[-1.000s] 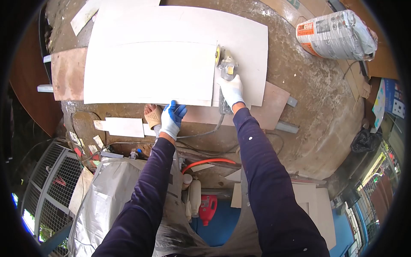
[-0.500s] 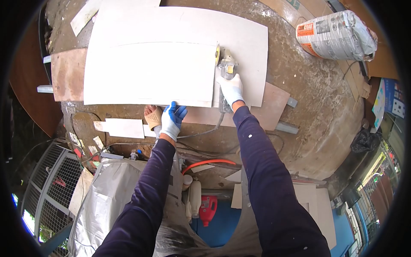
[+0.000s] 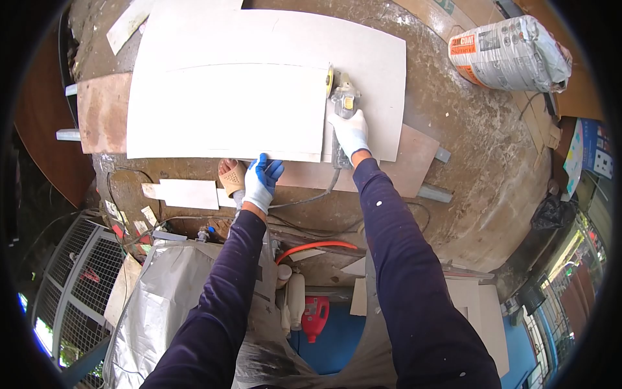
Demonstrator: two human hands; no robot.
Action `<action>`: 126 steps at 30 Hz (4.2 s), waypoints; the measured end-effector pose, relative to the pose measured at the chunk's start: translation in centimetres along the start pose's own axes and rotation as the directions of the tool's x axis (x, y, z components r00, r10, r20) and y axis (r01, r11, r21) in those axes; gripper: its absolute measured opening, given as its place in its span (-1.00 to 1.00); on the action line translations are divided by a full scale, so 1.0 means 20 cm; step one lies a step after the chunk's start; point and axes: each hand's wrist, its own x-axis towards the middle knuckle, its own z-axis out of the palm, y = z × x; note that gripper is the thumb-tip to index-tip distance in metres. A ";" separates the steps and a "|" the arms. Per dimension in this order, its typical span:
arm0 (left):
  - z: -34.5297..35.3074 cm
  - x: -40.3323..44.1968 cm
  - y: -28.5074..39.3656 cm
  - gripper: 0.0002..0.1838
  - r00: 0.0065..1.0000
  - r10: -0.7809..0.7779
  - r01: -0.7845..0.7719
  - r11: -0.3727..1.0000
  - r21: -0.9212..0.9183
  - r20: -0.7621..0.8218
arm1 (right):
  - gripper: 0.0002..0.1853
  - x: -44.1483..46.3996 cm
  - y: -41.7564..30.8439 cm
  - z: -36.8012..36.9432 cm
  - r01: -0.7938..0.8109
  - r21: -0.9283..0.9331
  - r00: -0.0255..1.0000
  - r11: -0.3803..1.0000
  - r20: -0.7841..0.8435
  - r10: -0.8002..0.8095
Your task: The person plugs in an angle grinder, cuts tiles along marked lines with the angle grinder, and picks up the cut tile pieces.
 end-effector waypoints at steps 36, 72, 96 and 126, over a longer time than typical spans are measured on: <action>0.03 0.12 -0.06 -0.81 1.000 0.000 -0.001 0.999 -0.046 -0.027 | -0.44 -0.53 -0.12 -0.41 -0.307 0.648 0.949 0.697 0.149 0.279; -0.64 0.43 0.93 -0.46 0.980 0.182 -0.170 0.975 -0.143 0.076 | -0.70 -0.75 -1.39 0.13 0.239 0.159 0.892 0.958 0.353 -0.281; -0.42 0.72 1.13 -0.73 0.820 0.546 -0.529 0.837 -0.136 0.170 | -0.60 -0.20 -1.35 0.25 0.469 0.240 0.787 0.850 0.323 -0.526; -0.55 0.64 1.21 -0.67 0.888 0.395 -0.414 0.909 0.040 0.236 | -0.42 0.06 -2.31 1.53 0.940 -0.250 0.337 0.233 0.789 -0.514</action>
